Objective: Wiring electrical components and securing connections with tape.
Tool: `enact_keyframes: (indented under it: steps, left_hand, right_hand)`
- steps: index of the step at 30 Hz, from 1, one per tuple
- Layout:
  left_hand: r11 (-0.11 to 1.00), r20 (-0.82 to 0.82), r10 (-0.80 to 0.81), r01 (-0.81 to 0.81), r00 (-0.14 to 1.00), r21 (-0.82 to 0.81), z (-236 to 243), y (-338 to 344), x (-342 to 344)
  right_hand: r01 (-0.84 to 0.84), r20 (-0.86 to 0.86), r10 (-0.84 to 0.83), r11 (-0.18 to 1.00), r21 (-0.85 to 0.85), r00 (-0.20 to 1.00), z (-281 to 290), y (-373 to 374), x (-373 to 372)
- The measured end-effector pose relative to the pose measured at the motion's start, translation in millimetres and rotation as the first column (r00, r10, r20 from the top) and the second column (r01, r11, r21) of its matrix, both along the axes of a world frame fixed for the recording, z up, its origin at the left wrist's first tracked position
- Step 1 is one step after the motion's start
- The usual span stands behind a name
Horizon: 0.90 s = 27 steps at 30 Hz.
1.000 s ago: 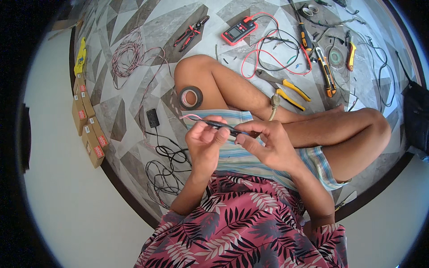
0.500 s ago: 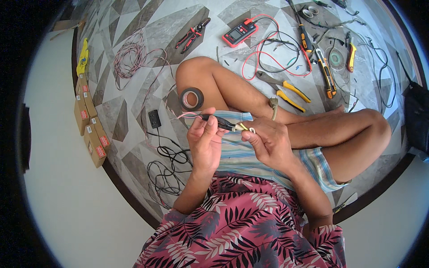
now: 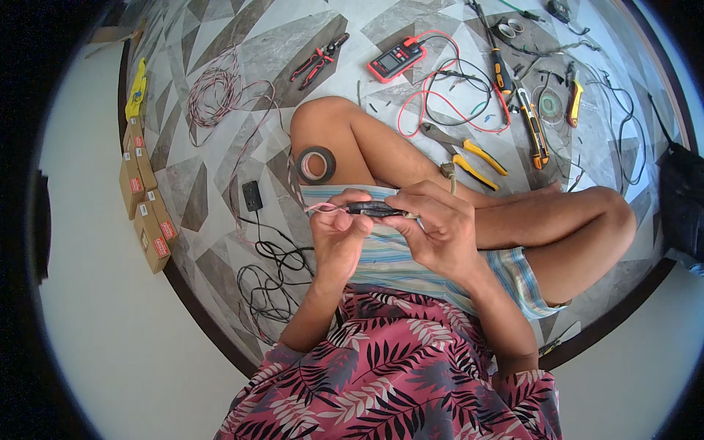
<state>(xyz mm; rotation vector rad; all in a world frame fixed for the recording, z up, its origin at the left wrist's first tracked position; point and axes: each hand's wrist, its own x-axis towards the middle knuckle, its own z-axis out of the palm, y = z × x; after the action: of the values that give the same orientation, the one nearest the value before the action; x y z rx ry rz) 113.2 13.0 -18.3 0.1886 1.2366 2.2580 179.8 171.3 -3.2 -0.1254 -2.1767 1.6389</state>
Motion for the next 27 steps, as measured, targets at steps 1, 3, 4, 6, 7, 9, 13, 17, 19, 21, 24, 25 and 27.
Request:
enact_keyframes:
  steps: [1, 3, 4, 6, 7, 9, 13, 17, 19, 21, 24, 25, 27]
  left_hand:
    - [0.999, -0.107, -0.020, 0.025, 0.994, 0.046, 0.7, 1.1, -2.1]
    - [0.999, -0.095, -0.034, 0.034, 0.995, 0.004, 3.5, 2.3, -3.5]
    - [0.998, -0.081, -0.052, 0.049, 0.995, -0.038, 4.1, 2.6, -3.9]
    - [0.991, -0.150, -0.075, 0.057, 0.986, -0.122, 0.8, -0.5, -8.6]
    - [0.976, -0.217, -0.106, 0.060, 0.970, -0.208, -0.4, -1.0, -9.9]
    - [0.981, -0.187, -0.078, 0.042, 0.979, -0.188, -0.7, 1.0, -8.8]
    - [0.986, -0.189, -0.054, 0.023, 0.980, -0.164, -2.8, 2.5, -8.5]
    - [0.987, -0.065, -0.060, 0.050, 0.996, -0.152, 10.4, 4.5, -7.8]
    - [0.854, -0.020, -0.338, 0.298, 0.941, -0.426, 22.1, -8.3, -14.1]
    - [0.769, -0.188, -0.380, 0.196, 0.906, -0.608, 39.3, -23.5, -16.7]
    - [0.842, -0.758, -0.286, -0.224, 0.587, -0.491, 50.4, -38.0, -32.1]
    - [0.830, -0.832, -0.309, -0.297, 0.460, -0.472, 57.5, -30.5, -47.7]
    - [0.818, -0.888, -0.327, -0.373, 0.323, -0.438, 57.7, -21.7, -63.9]
  right_hand:
    - [-0.005, -0.001, 0.005, 1.000, 0.001, 1.000, 1.0, 0.4, 0.2]
    - [0.013, 0.068, -0.009, 0.998, -0.065, 0.998, 4.6, 1.2, 2.1]
    - [0.011, 0.069, -0.006, 0.998, -0.063, 0.998, 4.4, 1.7, 1.8]
    - [0.014, 0.038, -0.013, 0.999, -0.044, 0.999, 3.3, 2.7, 1.0]
    - [0.014, 0.040, -0.012, 0.999, -0.040, 0.999, 3.7, 2.6, 0.7]
    - [0.035, 0.036, -0.034, 0.999, -0.028, 0.999, 4.7, 1.7, -0.1]
    - [0.017, 0.039, -0.016, 0.999, -0.040, 0.999, 6.9, 4.4, -1.2]
    - [-0.010, 0.113, 0.019, 0.997, -0.078, 0.993, 2.8, 11.2, 2.8]
    - [-0.002, 0.115, 0.015, 0.994, -0.111, 0.993, -3.4, 15.3, 7.1]
    - [0.035, 0.158, 0.003, 0.970, -0.240, 0.987, -7.1, 17.2, 11.7]
    - [0.037, 0.214, 0.039, 0.939, -0.341, 0.976, -2.0, 21.6, 15.1]
    - [0.033, 0.215, 0.043, 0.941, -0.338, 0.976, -3.2, 22.7, 18.0]
    - [0.070, 0.272, 0.046, 0.912, -0.403, 0.961, -5.5, 25.0, 20.7]
